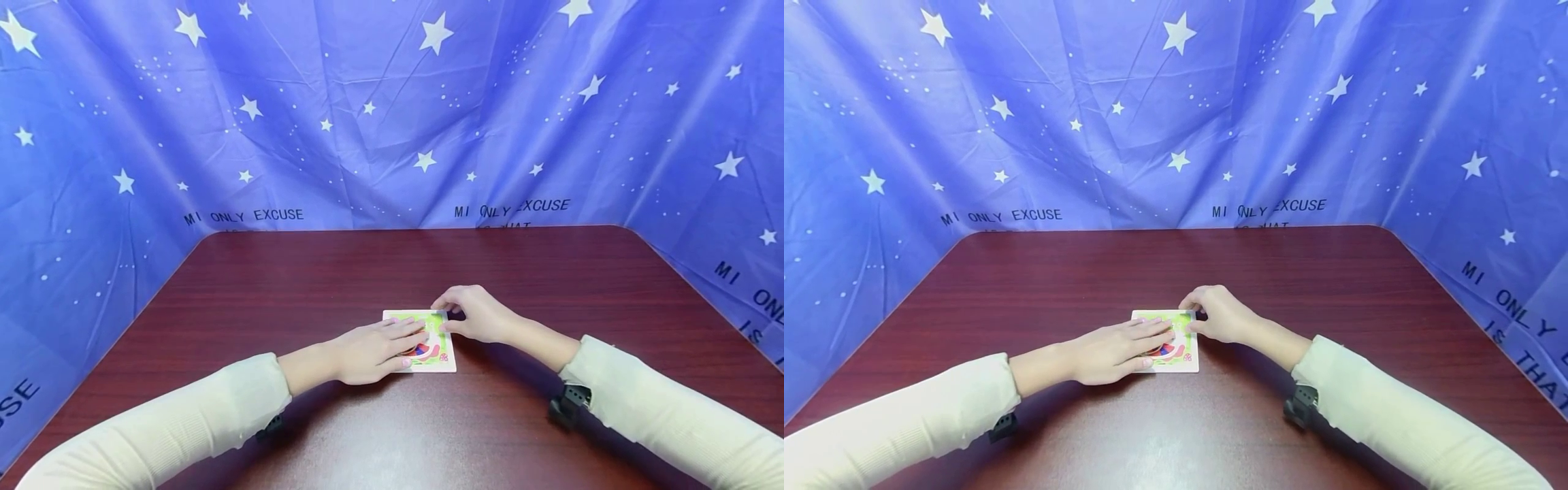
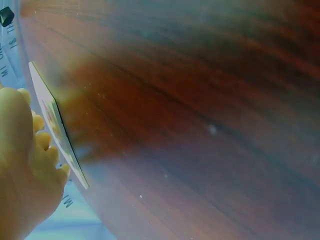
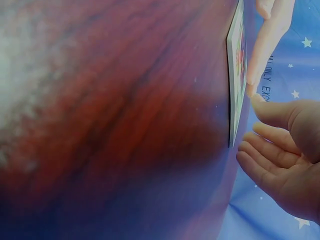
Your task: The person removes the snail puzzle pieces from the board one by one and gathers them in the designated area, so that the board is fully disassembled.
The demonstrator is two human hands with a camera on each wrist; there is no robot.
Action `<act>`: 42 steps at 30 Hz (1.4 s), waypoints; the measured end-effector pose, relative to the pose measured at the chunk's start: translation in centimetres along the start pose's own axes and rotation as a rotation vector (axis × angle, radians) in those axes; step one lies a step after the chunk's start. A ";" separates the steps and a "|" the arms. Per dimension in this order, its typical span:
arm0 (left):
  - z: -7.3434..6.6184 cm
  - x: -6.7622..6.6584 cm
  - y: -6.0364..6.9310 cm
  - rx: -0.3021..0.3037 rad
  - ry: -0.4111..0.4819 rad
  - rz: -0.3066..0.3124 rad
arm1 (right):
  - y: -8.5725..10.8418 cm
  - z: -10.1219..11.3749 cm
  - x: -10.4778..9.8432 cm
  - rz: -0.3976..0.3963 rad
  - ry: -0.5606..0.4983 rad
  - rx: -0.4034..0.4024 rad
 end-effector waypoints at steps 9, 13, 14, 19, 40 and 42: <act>0.2 0.2 0.1 -0.034 0.036 0.023 | -0.7 0.0 0.4 0.037 -0.027 0.022; 0.2 0.2 0.2 -0.020 0.022 0.030 | -1.0 -0.2 0.6 0.041 -0.028 0.024; 0.2 0.2 0.2 -0.017 0.017 0.032 | -1.0 -0.2 0.6 0.037 -0.023 0.015; 0.2 0.3 0.2 -0.031 0.027 0.049 | -1.1 -0.2 0.8 0.026 -0.009 -0.016; 0.1 0.4 0.4 0.031 0.040 0.056 | -1.7 -0.3 1.1 0.055 0.007 0.076; 0.3 0.5 0.5 0.040 0.036 0.063 | -1.8 -0.3 1.1 0.070 0.004 0.104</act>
Point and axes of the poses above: each hand's wrist, its own y-axis away from the middle knuckle, its own x-axis out of the palm, z = x × y, the point moved 6 cm from there along -y, towards the middle knuckle, and after that the axes turned 9 degrees about x, right-handed, at the moved point
